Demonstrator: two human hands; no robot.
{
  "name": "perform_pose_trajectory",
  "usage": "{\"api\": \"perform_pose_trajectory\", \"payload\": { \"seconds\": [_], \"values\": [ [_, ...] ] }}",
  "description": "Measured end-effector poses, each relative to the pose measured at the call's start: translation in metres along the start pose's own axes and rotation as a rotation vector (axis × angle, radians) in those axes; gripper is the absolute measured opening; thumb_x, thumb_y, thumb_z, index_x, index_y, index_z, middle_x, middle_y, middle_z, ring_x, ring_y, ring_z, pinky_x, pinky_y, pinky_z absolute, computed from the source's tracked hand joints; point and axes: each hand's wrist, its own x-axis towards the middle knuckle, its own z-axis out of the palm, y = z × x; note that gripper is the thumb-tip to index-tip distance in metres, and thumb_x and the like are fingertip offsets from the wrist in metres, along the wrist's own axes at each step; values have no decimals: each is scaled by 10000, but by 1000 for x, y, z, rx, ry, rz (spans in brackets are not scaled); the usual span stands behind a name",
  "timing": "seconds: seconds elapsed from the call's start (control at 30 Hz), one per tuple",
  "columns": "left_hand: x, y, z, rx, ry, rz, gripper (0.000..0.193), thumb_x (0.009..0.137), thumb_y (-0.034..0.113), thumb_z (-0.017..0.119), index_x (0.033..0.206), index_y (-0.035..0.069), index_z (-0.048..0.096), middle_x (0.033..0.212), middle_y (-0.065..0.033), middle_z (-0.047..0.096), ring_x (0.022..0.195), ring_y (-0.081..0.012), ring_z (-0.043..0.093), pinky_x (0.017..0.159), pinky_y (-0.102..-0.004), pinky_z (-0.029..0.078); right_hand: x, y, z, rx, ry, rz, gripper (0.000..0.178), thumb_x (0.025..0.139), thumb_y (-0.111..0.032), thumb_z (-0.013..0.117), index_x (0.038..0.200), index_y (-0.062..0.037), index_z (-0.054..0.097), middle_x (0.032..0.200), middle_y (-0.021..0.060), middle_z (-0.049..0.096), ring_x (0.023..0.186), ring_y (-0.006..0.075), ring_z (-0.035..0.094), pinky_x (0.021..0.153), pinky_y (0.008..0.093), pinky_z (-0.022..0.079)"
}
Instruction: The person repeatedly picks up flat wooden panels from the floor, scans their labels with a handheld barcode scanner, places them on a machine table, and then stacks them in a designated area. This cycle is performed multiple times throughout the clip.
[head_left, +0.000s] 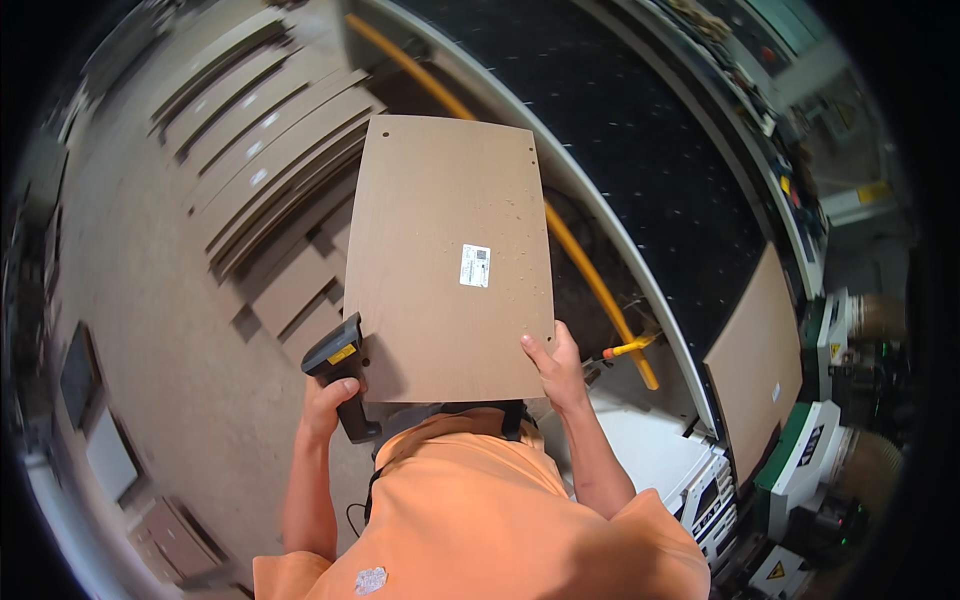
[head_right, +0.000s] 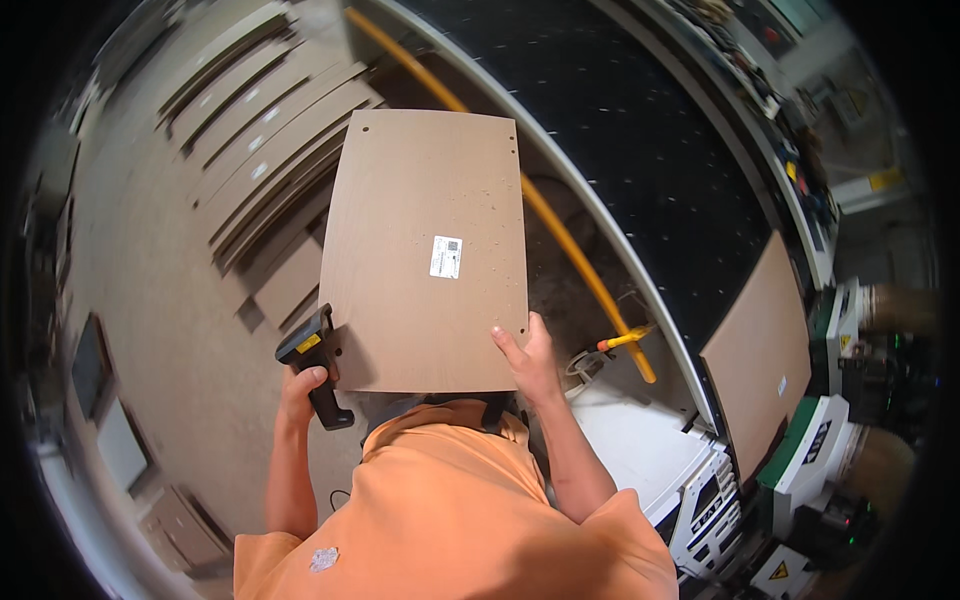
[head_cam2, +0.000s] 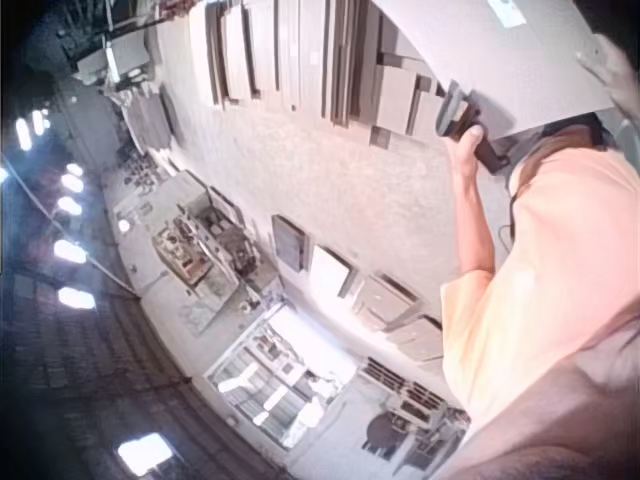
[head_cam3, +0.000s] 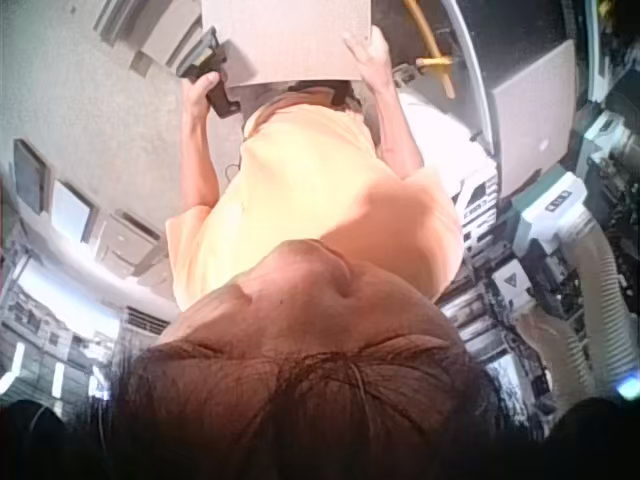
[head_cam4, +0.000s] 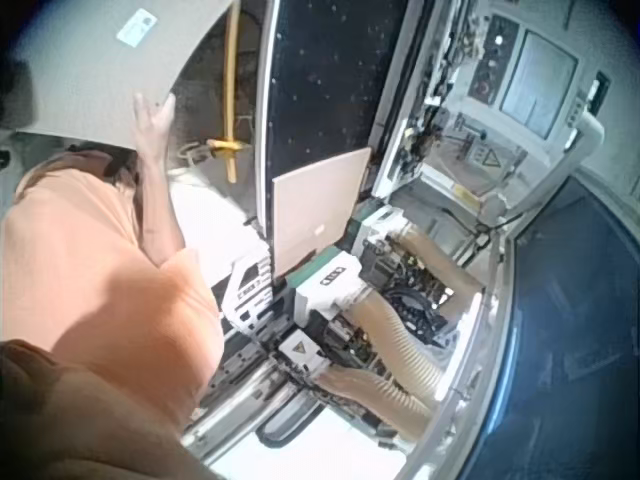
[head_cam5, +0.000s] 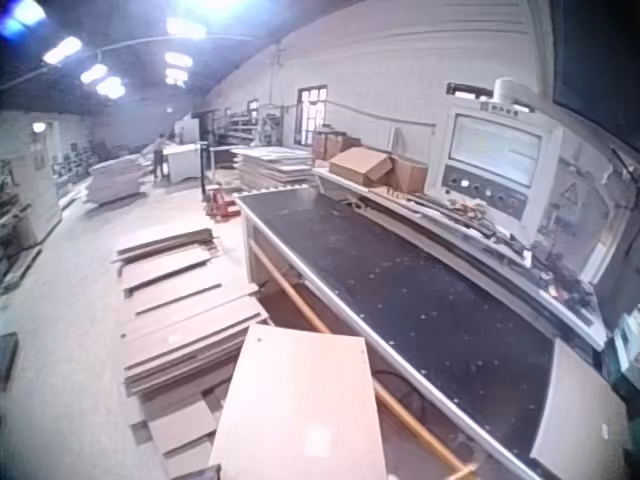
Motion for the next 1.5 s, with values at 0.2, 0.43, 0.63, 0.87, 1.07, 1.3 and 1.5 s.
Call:
{"api": "perform_pose_trajectory", "payload": {
  "seconds": [0.2,0.43,0.63,0.87,1.07,1.3,1.5],
  "values": [
    [-227,-44,-117,-258,454,61,537,698,265,719,1153,6,601,923,-69,637,748,-147,614,687,-290,513,-80,12,153,-199,-550,105,426,917,-187,698,1221,70,545,1129,127,653,1011,163,618,912,311,497],
    [-425,-112,-181,-453,964,190,452,699,239,731,1069,1,623,834,-76,647,760,-171,620,713,-304,501,-171,45,360,-402,-1034,125,483,886,-155,711,1265,79,525,1132,135,645,1031,171,615,918,315,494],
    [-528,-131,-289,-436,1262,205,429,688,353,716,923,5,627,780,-90,627,717,-172,585,669,-292,453,-263,84,569,-463,-1357,130,532,900,-179,712,1307,81,488,1173,138,631,1048,169,610,923,308,491],
    [-596,-121,-394,-855,1739,118,238,813,246,698,882,26,635,731,-56,618,601,-131,592,525,-257,451,-372,158,794,-950,-1621,412,490,890,-251,715,1199,103,576,978,133,685,857,166,655,773,310,516],
    [-680,-150,-430,-1422,1893,-43,280,838,405,670,772,136,626,624,28,571,468,-93,510,408,-251,336,-506,269,922,-1400,-1877,668,261,888,-147,684,1002,84,648,898,130,677,748,192,669,605,316,545],
    [-820,-259,-448,-1765,2070,151,372,799,426,702,984,104,668,787,-6,657,604,-146,640,495,-257,496,-702,397,946,-1663,-1966,672,217,891,-155,665,1016,22,662,939,107,671,812,230,660,638,403,543],
    [-955,-305,-509,-1859,2063,258,326,806,443,692,878,128,658,670,25,612,483,-82,521,394,-255,290,-875,435,1004,-1704,-2005,565,245,905,-151,609,1085,12,645,1033,119,656,923,256,632,751,441,521]
  ]
}}
